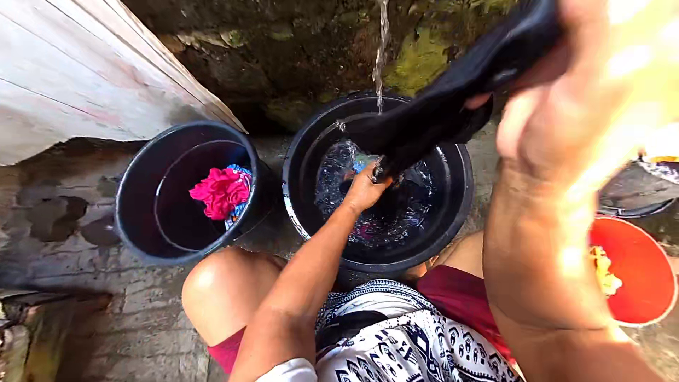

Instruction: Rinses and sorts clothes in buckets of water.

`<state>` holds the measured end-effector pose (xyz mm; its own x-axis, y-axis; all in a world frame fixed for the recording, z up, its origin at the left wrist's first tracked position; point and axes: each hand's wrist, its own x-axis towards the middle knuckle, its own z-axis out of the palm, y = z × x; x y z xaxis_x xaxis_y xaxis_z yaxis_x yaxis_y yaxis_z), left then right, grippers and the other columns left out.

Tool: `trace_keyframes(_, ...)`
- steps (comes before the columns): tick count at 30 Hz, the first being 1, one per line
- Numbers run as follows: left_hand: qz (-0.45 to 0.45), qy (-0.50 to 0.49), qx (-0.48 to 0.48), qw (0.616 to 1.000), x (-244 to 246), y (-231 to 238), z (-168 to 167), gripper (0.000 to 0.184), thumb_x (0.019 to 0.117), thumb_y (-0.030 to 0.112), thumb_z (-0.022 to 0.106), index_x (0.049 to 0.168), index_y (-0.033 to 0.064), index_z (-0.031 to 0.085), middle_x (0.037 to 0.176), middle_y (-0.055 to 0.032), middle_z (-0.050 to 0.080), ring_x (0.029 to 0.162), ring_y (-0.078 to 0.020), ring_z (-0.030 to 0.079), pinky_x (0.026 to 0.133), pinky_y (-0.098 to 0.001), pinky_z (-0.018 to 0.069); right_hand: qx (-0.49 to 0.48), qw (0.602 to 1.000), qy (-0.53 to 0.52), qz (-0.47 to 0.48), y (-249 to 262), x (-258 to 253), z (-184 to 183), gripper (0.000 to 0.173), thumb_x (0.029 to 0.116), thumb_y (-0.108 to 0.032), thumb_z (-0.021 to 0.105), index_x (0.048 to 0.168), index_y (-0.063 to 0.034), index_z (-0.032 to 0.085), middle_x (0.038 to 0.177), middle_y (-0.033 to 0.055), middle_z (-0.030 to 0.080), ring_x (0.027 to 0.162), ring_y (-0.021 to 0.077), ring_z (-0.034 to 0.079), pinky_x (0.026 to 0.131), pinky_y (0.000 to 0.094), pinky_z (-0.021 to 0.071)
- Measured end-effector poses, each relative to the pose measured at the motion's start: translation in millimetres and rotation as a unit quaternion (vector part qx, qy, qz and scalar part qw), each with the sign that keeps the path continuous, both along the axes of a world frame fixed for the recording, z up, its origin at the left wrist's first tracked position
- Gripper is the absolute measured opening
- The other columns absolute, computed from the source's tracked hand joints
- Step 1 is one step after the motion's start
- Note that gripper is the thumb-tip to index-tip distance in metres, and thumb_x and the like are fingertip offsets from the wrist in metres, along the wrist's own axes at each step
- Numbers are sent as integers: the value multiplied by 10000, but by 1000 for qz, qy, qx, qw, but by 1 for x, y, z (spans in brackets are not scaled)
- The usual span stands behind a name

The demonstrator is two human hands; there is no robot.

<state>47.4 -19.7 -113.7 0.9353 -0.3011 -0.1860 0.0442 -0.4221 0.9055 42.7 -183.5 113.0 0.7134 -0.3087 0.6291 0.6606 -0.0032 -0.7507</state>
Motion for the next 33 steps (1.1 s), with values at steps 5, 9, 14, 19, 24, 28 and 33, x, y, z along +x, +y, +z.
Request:
trace_keyframes(5, 9, 73, 141, 987, -1, 13, 25, 756, 893, 99, 742, 1525, 57, 328, 1252, -270, 643, 1129, -416, 663, 955, -620, 533, -433, 784, 445, 11, -38, 0, -143, 372, 958, -104, 653, 1316, -11, 608, 1230, 277, 644, 1111, 429, 647, 930, 622, 528)
trace_keyframes(9, -11, -15, -86, 996, -9, 9, 78, 801, 770, 14, 754, 1487, 53, 399, 1278, -171, 648, 1118, -235, 671, 943, -438, 581, -329, 729, 576, 166, -5, -16, -251, 1027, 761, -151, 909, 1592, -97, 308, 1390, 359, 516, 1168, 541, 586, 888, 702, 522)
trace_keyframes(14, 63, -59, -494, 865, -6, 39, 90, 522, 963, 314, 544, 1441, 122, 461, 1301, -54, 633, 1167, -194, 631, 976, -446, 553, -30, 899, 389, 201, 32, -22, -231, 364, 863, -28, 743, 1211, 23, 646, 1091, 109, 716, 974, 132, 697, 864, 331, 601)
trace_keyframes(19, 255, 191, -478, 819, -31, 32, 26, 918, 881, 895, 118, 1353, 252, 571, 1229, -59, 692, 1114, -246, 666, 857, -508, 590, 60, 951, 207, 220, 51, -18, -195, 522, 799, 79, 766, 1290, 74, 590, 1195, 125, 694, 1120, 151, 671, 1025, 368, 559)
trace_keyframes(24, 257, 131, -590, 754, -10, 36, 24, 678, 1026, 688, 227, 1336, 177, 547, 1221, -82, 681, 1155, -246, 653, 968, -518, 552, -120, 901, 316, 273, 12, -13, -212, 578, 739, -45, 826, 1285, 32, 652, 1312, 149, 644, 1205, 193, 607, 1044, 377, 502)
trace_keyframes(28, 207, -45, -406, 889, -4, 39, 46, 379, 1024, 201, 543, 1358, 29, 492, 1117, -87, 701, 1030, -182, 699, 940, -423, 594, 240, 740, 435, 454, 13, -21, -217, 843, 943, -528, 633, 1599, -241, 189, 1487, 163, 494, 1272, 414, 576, 881, 660, 570)
trace_keyframes(33, 109, -118, -303, 939, -17, 19, 51, 296, 934, 212, 701, 1148, 17, 641, 998, -13, 721, 943, -104, 699, 888, -346, 602, 308, 836, 364, 272, 40, -10, -203, 296, 1040, -369, 543, 1121, -96, 626, 991, 62, 706, 929, 182, 696, 848, 422, 606)
